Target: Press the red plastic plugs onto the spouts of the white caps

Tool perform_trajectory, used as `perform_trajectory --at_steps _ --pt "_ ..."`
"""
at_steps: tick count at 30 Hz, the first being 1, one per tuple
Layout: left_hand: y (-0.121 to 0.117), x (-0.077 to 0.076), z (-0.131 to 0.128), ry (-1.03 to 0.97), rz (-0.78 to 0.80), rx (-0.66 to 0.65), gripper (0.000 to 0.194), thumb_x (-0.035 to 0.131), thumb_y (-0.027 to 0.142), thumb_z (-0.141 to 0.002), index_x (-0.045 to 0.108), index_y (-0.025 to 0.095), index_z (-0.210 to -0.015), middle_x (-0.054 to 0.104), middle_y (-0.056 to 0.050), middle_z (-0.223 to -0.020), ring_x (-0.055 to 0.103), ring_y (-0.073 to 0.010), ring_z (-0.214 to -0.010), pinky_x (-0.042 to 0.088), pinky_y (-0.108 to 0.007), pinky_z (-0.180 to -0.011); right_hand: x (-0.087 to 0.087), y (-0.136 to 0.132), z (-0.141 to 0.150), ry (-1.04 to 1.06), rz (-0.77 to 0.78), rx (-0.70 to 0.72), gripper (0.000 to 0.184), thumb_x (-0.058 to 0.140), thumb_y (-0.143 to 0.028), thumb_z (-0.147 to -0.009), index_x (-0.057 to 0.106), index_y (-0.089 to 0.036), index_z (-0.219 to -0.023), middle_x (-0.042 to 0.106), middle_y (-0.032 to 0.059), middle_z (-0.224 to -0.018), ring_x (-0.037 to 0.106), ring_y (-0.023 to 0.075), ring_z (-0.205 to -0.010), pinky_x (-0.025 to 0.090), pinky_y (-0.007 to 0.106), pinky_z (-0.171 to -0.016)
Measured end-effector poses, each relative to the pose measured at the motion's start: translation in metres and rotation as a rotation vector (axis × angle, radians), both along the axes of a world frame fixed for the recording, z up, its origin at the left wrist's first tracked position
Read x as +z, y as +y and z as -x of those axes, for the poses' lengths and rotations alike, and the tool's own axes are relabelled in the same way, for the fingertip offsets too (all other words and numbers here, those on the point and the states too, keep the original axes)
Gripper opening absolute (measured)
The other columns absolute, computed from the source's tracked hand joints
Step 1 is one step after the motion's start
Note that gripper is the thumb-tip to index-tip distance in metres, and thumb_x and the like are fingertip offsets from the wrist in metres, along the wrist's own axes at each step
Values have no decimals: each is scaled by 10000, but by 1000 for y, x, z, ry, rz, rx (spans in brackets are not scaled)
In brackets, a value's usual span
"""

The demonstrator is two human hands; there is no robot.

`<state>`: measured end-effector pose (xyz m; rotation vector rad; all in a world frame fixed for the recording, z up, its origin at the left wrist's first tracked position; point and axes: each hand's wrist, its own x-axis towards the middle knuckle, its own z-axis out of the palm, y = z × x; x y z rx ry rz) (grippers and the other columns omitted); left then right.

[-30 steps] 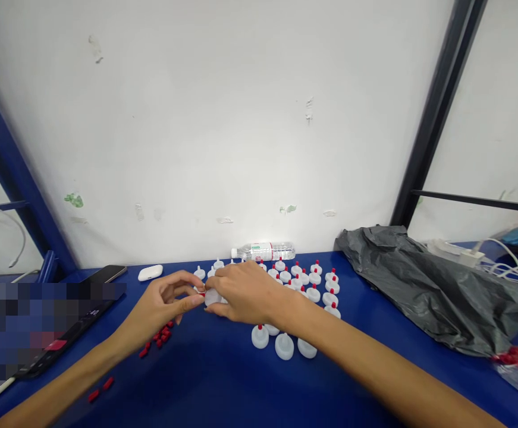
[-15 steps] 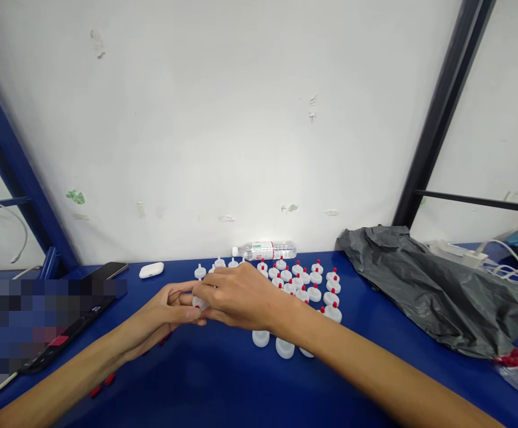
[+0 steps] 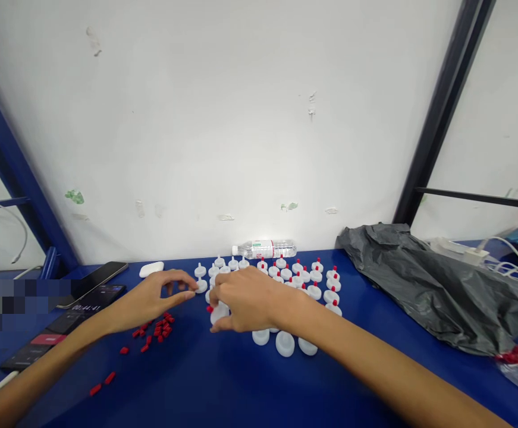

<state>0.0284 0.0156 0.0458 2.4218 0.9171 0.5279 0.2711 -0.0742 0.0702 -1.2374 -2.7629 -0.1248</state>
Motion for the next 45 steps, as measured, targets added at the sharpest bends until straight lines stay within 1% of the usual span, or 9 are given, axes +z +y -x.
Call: perform_trajectory --at_steps 2,6,12,19,23,29,36,41,45 --pt "10 0 10 149 -94 -16 268 604 470 -898 738 238 -889 720 -38 -1001 623 -250 -978 471 -355 -907 -4 3 -3 -46 131 -5 405 683 -571 -867 723 -239 -1094 688 51 -1095 665 211 -819 412 307 -657" --pt "19 -1 24 313 4 -84 212 680 457 -831 774 268 -846 703 -33 -992 617 -251 -981 479 -301 -830 0 6 -10 -16 265 -16 495 707 -629 -816 711 -256 -1141 698 50 -1052 665 220 -836 409 289 -631" --pt "14 1 25 274 37 -90 165 720 437 -805 791 287 -812 692 -39 -980 615 -257 -955 476 -292 -803 13 8 -23 -1 154 -220 159 674 -299 -919 730 -229 -1050 741 24 -764 688 224 -797 449 330 -717" --pt "5 3 16 194 41 -92 156 720 407 -809 780 269 -771 715 -41 -931 613 -255 -923 464 -285 -784 -3 18 -24 -83 143 -261 204 702 -101 -817 759 -190 -992 766 52 -831 710 232 -825 451 304 -658" --pt "3 1 9 149 34 -98 236 593 409 -926 725 233 -841 718 -20 -843 621 -201 -788 444 -265 -714 -8 24 -28 -61 91 -281 216 710 -134 -836 747 -187 -1041 759 59 -795 704 242 -840 431 297 -642" --pt "2 -7 -2 12 -41 -62 261 581 441 -951 722 223 -980 710 -4 -799 587 -166 -688 398 -252 -627 -7 24 -30 -55 95 -258 81 700 -122 -819 715 -198 -798 724 25 -747 664 199 -731 381 277 -594" --pt "-5 -14 -13 -77 -150 -53 247 584 432 -964 721 227 -966 709 -3 -812 582 -152 -643 401 -249 -600 7 8 -22 155 83 -210 116 590 -202 -917 625 -191 -1028 656 59 -849 601 214 -829 404 283 -628" --pt "-11 -18 -16 -179 -142 -62 241 606 432 -958 712 218 -990 725 -20 -883 589 -124 -559 433 -245 -568 3 7 -11 243 85 -132 122 605 -275 -970 601 -213 -1075 644 56 -923 588 224 -919 417 299 -709" --pt "-16 -20 -18 -199 -204 -85 199 618 390 -956 721 222 -981 726 -38 -950 616 -147 -673 436 -238 -589 -1 10 -5 285 77 -96 244 653 -374 -953 541 -209 -1094 654 38 -914 589 203 -855 418 303 -720"
